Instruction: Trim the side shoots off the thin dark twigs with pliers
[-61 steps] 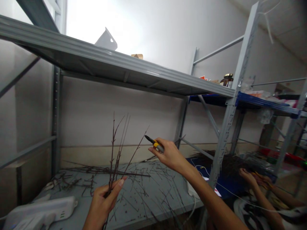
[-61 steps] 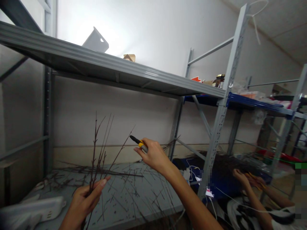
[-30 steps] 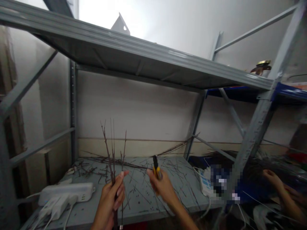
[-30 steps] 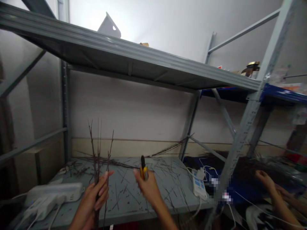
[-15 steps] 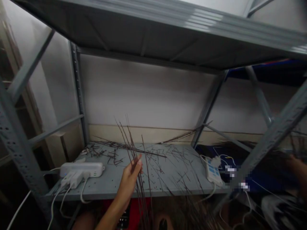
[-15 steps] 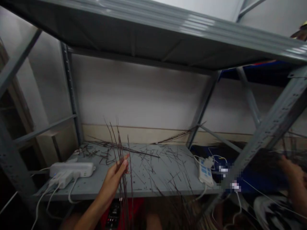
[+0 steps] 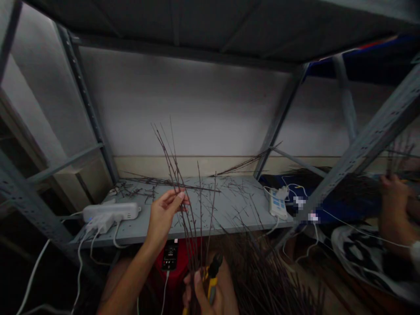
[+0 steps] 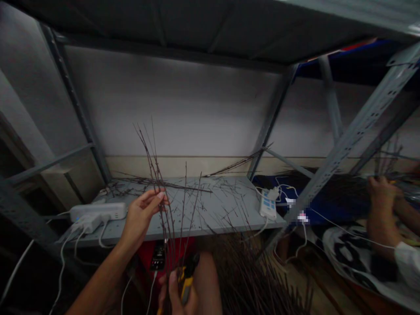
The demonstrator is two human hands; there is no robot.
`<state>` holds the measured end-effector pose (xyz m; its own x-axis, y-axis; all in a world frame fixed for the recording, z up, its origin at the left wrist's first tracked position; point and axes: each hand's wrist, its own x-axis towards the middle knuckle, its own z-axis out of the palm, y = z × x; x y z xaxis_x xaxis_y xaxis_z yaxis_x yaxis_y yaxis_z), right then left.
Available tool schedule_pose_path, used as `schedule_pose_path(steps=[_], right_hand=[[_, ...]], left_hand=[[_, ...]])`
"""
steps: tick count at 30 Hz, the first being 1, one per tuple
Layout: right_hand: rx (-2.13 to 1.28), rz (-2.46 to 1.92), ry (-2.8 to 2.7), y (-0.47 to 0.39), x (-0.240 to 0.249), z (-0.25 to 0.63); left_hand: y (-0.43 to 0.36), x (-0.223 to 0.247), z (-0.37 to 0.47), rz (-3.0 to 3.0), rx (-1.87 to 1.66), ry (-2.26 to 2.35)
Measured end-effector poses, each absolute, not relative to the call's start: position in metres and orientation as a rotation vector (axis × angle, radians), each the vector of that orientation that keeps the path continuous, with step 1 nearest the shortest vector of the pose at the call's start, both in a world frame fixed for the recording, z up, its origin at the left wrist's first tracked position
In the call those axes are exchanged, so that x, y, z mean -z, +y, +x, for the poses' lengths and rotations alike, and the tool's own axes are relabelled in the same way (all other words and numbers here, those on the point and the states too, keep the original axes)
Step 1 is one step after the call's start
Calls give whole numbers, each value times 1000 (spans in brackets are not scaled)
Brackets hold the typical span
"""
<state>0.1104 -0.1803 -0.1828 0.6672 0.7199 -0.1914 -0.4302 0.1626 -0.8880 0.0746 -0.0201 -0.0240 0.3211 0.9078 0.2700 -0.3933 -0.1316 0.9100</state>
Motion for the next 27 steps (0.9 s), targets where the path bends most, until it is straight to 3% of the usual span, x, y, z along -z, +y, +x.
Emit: schedule_pose_path(steps=[15,20,27], right_hand=[[-858,-945,-9,-189,140,106],[-760,-1037,-97,-178,149,116],[-673,-1017,-261,-146,153,135]], left_hand=[[-12,6,65,1194,-1094,408],[-27,38,66,1159,-1120,484],[-66,94,65,1346,-876,690]])
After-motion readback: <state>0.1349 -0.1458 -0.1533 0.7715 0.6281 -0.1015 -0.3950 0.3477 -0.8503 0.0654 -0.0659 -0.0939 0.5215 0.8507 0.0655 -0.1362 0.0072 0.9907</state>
